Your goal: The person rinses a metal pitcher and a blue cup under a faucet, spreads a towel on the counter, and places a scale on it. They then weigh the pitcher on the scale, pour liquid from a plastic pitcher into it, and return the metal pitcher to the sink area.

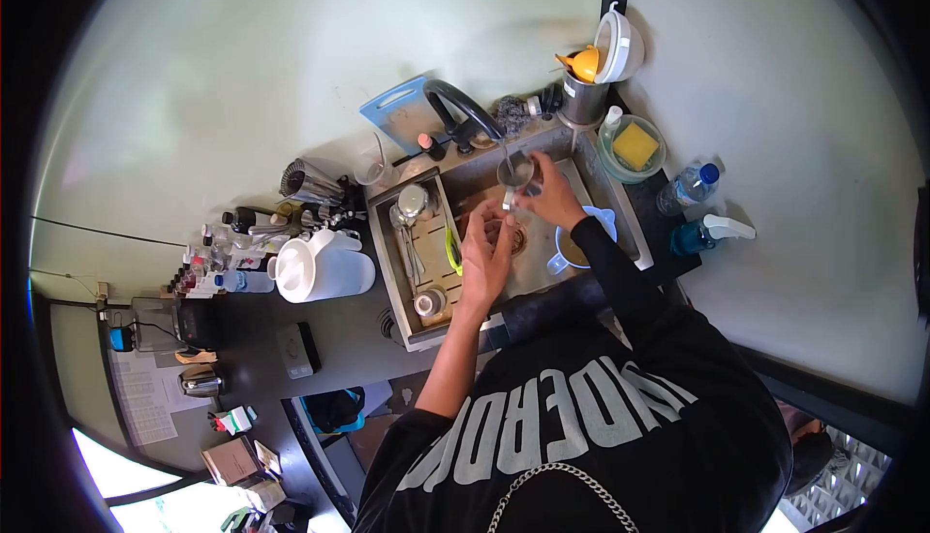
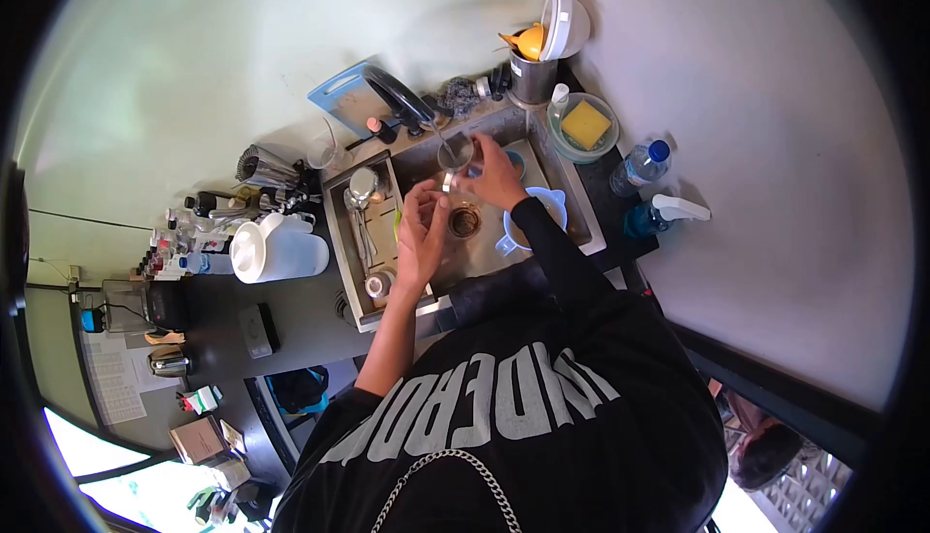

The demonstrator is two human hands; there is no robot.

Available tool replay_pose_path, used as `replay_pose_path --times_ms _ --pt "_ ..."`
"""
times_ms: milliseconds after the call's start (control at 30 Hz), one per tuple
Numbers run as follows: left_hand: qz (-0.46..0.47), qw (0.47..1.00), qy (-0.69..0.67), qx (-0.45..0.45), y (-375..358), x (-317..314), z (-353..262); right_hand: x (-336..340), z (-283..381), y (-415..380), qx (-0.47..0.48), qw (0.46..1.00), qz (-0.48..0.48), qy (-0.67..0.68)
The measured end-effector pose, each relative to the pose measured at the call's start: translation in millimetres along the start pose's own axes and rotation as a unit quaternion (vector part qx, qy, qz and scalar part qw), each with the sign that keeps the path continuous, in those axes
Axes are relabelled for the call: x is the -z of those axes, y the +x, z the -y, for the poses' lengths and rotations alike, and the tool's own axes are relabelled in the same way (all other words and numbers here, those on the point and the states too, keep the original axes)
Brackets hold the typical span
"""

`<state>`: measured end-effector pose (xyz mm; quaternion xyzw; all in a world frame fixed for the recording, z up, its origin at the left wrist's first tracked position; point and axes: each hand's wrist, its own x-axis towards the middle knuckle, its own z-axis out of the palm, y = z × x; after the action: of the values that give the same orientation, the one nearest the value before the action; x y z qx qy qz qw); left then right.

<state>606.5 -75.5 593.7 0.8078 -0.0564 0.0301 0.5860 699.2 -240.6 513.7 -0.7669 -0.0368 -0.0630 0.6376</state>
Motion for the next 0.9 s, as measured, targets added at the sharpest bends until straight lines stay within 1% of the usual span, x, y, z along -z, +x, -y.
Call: replay_pose_path --times_ms 33,67,100,133,167,200,233,267,300,367,400,433,500,533,600,633,667,700,767,800,833,867,900 --pt "-0.002 1.0 0.001 0.0 2 1 -1 5 7 -7 0.019 0.998 0.062 0.005" --pt "-0.001 0.995 0.089 -0.047 3 3 -1 7 10 -14 0.035 0.991 0.125 0.01" --pt "0.001 0.98 0.176 -0.093 4 3 -1 7 7 -20 0.034 0.991 0.129 0.01" --pt "-0.003 0.98 0.176 -0.09 7 0 -1 4 -2 -23 0.008 0.993 0.116 -0.004" --pt "-0.03 0.977 0.182 -0.109 13 -2 -2 2 -10 -24 -0.015 0.994 0.103 -0.018" --pt "-0.058 0.972 0.19 -0.129 19 -4 -3 -1 -20 -23 -0.012 0.994 0.107 -0.018" --pt "-0.062 0.971 0.191 -0.129 25 -5 -3 -4 -28 -20 -0.072 0.986 0.133 0.067" --pt "-0.049 0.977 0.175 -0.107 32 -5 -2 -6 -36 -17 -0.13 0.967 0.156 0.151" --pt "-0.034 0.983 0.16 -0.085 37 -6 -4 -9 -34 -14 -0.128 0.967 0.155 0.153" --pt "-0.037 0.98 0.174 -0.09 38 -8 -7 -22 -31 -11 -0.061 0.938 0.21 0.268" --pt "-0.042 0.978 0.184 -0.091 38 -10 -8 -31 -27 -8 -0.018 0.928 0.215 0.304" --pt "-0.038 0.978 0.184 -0.091 36 -12 -6 -35 -37 -7 -0.019 0.928 0.212 0.305" --pt "-0.079 0.969 0.194 -0.129 31 -16 -3 -34 -50 -7 -0.036 0.961 0.221 0.162" --pt "-0.08 0.974 0.18 -0.114 26 -18 -3 -34 -53 -12 -0.046 0.958 0.198 0.204" --pt "-0.074 0.977 0.171 -0.104 13 -20 0 -31 -66 -15 -0.063 0.958 0.192 0.204" --pt "-0.069 0.978 0.167 -0.1 6 -20 1 -29 -57 -15 -0.072 0.958 0.184 0.208" --pt "-0.065 0.974 0.197 -0.095 -1 -20 8 -16 -49 -16 -0.096 0.966 0.219 0.102" --pt "-0.064 0.974 0.198 -0.092 -7 -19 17 -14 -38 -18 -0.098 0.965 0.221 0.104" --pt "-0.046 0.985 0.16 -0.044 -20 -19 32 -16 -30 -24 -0.013 0.99 0.134 0.04" --pt "-0.041 0.979 0.195 -0.039 -25 -16 29 -19 -34 -24 -0.015 0.99 0.136 0.039" --pt "-0.042 0.979 0.194 -0.037 -27 -16 26 -24 -43 -24 0.007 0.994 0.092 0.059" --pt "-0.047 0.986 0.157 -0.023 -28 -15 24 -27 -51 -22 0.031 0.995 0.049 0.078" --pt "-0.055 0.991 0.119 -0.009 -29 -14 22 -26 -50 -19 0.03 0.995 0.053 0.077"
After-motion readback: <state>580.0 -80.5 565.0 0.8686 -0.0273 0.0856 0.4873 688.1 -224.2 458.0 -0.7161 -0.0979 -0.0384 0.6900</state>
